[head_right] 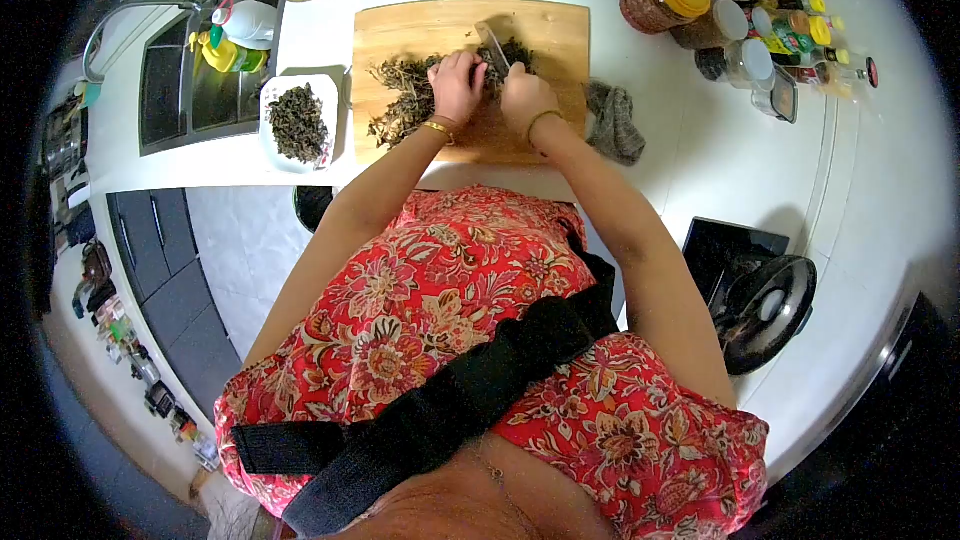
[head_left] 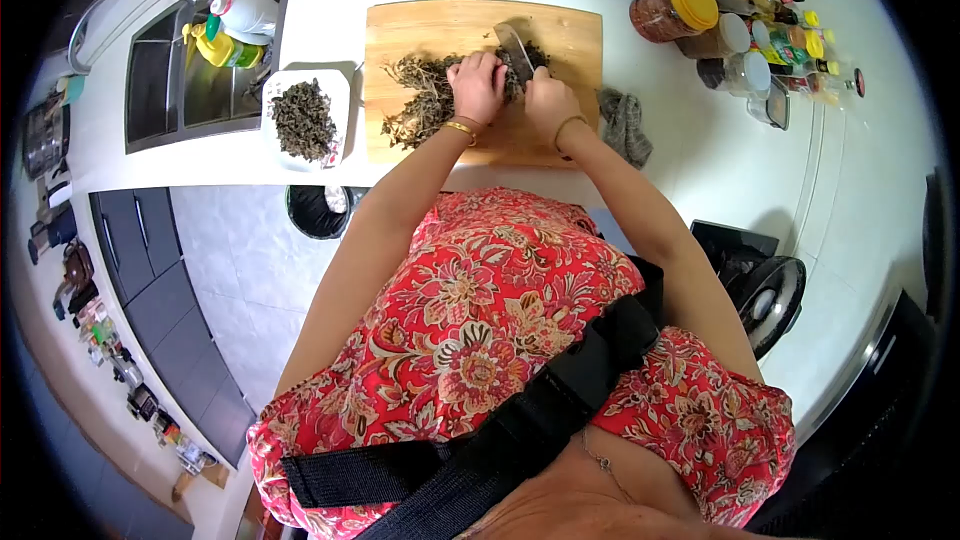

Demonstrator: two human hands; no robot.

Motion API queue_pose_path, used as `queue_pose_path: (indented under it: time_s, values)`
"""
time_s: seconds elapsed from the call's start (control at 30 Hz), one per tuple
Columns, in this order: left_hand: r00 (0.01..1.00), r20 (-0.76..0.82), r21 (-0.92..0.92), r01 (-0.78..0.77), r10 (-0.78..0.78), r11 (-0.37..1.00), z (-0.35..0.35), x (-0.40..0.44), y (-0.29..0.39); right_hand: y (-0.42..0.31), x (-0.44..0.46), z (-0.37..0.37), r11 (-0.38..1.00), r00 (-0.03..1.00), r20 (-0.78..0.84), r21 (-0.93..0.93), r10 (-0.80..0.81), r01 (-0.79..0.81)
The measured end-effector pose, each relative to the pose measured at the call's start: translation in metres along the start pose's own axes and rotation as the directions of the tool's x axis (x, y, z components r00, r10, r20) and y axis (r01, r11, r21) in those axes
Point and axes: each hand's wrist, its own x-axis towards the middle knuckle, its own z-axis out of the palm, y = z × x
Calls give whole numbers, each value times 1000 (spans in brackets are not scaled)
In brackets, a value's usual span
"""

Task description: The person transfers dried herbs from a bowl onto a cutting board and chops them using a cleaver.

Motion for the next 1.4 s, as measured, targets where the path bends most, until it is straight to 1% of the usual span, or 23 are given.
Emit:
queue_pose_path:
  time_s: [0.03, 0.1, 0.17, 0.2, 0.27, 0.3, 0.37, 0.47, 0.6, 0.67, 0.7, 0.77, 0.9, 0.97, 1.0, 1.03, 1.13, 1.17, 1.23, 1.3, 1.33, 1.4]
  values:
    - [1000, 6, -6, 12, -12, 1000, -1, 0, -2, 0, 1, -3, 999, 1000, 9, 26, -25, 25]
    - [1000, 12, -7, 23, -23, 1000, -1, 2, -6, 3, 4, -1, 999, 1000, 0, 33, -3, 3]
    - [998, -30, -64, 52, -54, 997, 1, 0, -9, 7, 1, 2, 999, 999, -25, 21, -43, 44]
    - [999, -22, -66, 47, -49, 997, 1, 1, -10, 3, -3, -2, 999, 999, -26, 27, -35, 35]
    - [998, 16, -29, 66, -65, 997, 2, 0, -12, -3, -10, -14, 999, 998, 31, 16, -53, 52]
    - [998, 18, -29, 67, -67, 997, 2, 0, -12, -4, -9, -16, 999, 998, 34, 16, -51, 50]
    - [997, 33, -35, 72, -71, 997, 1, 0, -13, -7, -7, -19, 996, 995, 66, -52, -71, 74]
    - [997, 29, -38, 68, -67, 997, -2, 1, -11, -14, -2, -29, 989, 987, 122, -88, -108, 119]
    - [997, 37, -48, 70, -68, 996, -2, 1, -8, -25, -3, -41, 989, 983, 166, -110, -76, 95]
    - [999, -3, -43, 54, -54, 998, -1, 0, -5, -29, -3, -45, 985, 975, 212, -143, -61, 93]
    - [998, -10, -40, 55, -56, 998, 2, 0, -5, -30, -1, -45, 984, 975, 211, -145, -68, 100]
    - [995, 20, -66, 96, -95, 993, 8, -4, -5, -29, 2, -42, 987, 979, 200, -151, -29, 60]
    - [998, 6, -85, 62, -61, 994, -3, -1, 11, -19, -5, -31, 978, 983, 176, -189, -50, 84]
    - [998, -2, -75, 64, -64, 995, -3, -1, 13, -8, -8, -15, 994, 996, 75, -92, -46, 52]
    - [999, -17, -62, 42, -43, 997, -2, -1, 13, -6, -11, -9, 994, 998, 36, -86, -59, 62]
    - [999, -33, -49, 19, -21, 999, -1, -1, 13, -3, -11, -5, 994, 998, 33, -89, -56, 59]
    - [1000, -8, -19, 21, -21, 1000, -2, -1, 9, -2, -12, 1, 997, 998, 9, -46, -66, 67]
    - [1000, -8, -14, 14, -14, 1000, -3, 0, 6, -3, -9, -1, 998, 998, 22, -29, -60, 61]
    - [1000, 27, -68, -1, 3, 998, -6, -1, 2, -7, -1, -7, 999, 998, 35, -2, -53, 53]
    - [999, 39, -54, 0, 3, 999, -4, -2, -3, -11, 7, -18, 995, 989, 125, -53, -75, 82]
    - [999, 38, -43, 7, -5, 999, -2, -1, -4, -19, 5, -28, 997, 986, 162, -59, -38, 48]
    - [1000, 18, -32, -17, 18, 999, -1, 0, -4, -22, 6, -30, 996, 986, 163, -72, -45, 57]
